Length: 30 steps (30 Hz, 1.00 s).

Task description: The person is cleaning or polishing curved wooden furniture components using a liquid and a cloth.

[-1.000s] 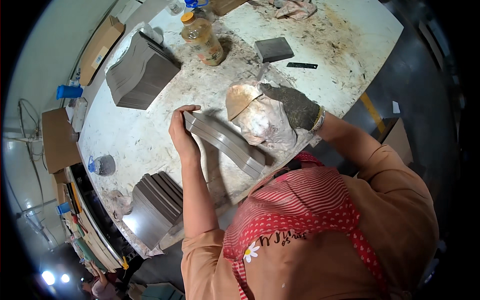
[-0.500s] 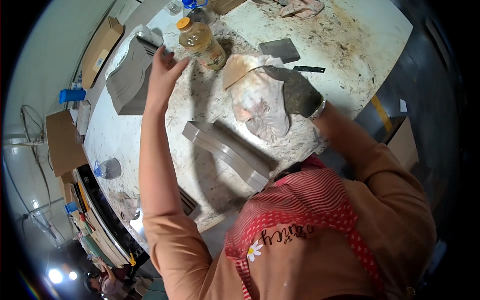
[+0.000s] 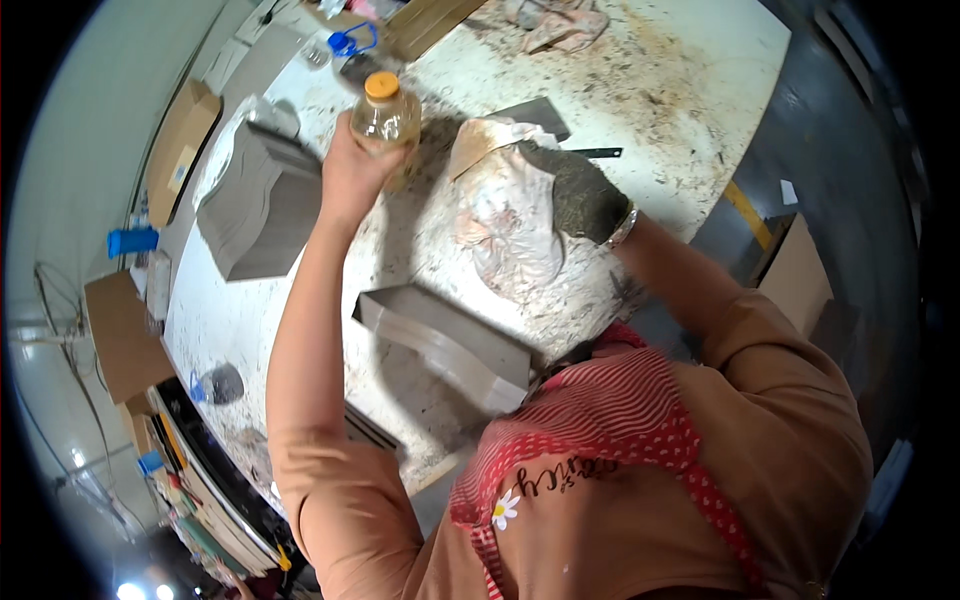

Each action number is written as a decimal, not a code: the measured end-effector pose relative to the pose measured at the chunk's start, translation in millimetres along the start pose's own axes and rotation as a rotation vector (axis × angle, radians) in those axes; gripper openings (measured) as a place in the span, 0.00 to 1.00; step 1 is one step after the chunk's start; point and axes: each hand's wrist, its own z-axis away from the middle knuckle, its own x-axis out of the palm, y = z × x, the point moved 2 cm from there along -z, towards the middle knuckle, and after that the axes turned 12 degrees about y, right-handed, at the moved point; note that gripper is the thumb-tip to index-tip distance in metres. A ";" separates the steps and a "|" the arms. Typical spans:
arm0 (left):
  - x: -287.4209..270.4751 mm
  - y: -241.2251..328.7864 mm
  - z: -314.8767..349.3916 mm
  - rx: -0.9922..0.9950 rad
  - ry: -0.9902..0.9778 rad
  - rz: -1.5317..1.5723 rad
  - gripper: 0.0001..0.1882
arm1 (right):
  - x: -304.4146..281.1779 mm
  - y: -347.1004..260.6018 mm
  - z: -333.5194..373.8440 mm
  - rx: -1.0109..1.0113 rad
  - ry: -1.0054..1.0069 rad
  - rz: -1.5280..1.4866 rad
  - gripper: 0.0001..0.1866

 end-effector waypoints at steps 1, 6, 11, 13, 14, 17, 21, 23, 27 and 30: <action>-4.4 19.8 9.9 0.033 -0.004 -0.075 0.31 | 5.9 0.8 3.3 -0.431 -0.003 0.809 0.21; -4.6 71.7 46.9 0.530 -0.129 -0.498 0.33 | 27.4 22.5 2.8 -0.502 -0.040 0.854 0.23; -7.2 78.9 55.1 0.699 -0.194 -0.736 0.31 | 16.3 26.3 2.7 -0.500 0.042 0.860 0.26; -10.2 75.8 54.9 0.735 -0.166 -0.876 0.30 | 12.4 21.5 5.9 -0.513 0.066 0.792 0.26; -10.9 73.1 53.9 0.748 -0.162 -0.902 0.30 | 11.6 19.9 11.7 -0.498 0.068 0.796 0.25; -12.3 72.7 51.4 0.763 -0.137 -0.931 0.30 | 12.6 23.0 16.5 -0.643 0.138 0.844 0.36; -15.6 82.2 48.1 0.722 -0.118 -0.970 0.31 | 6.9 16.1 19.8 -0.648 0.065 0.907 0.35; -17.5 84.9 44.7 0.721 -0.109 -0.958 0.31 | 1.0 12.3 19.1 -0.651 0.062 0.895 0.34; -19.4 84.9 45.3 0.784 -0.107 -0.986 0.31 | -2.1 13.2 14.2 -0.680 0.141 0.852 0.32; -22.0 85.7 52.0 0.810 -0.145 -0.976 0.27 | -0.2 13.9 11.6 -0.681 0.152 0.815 0.28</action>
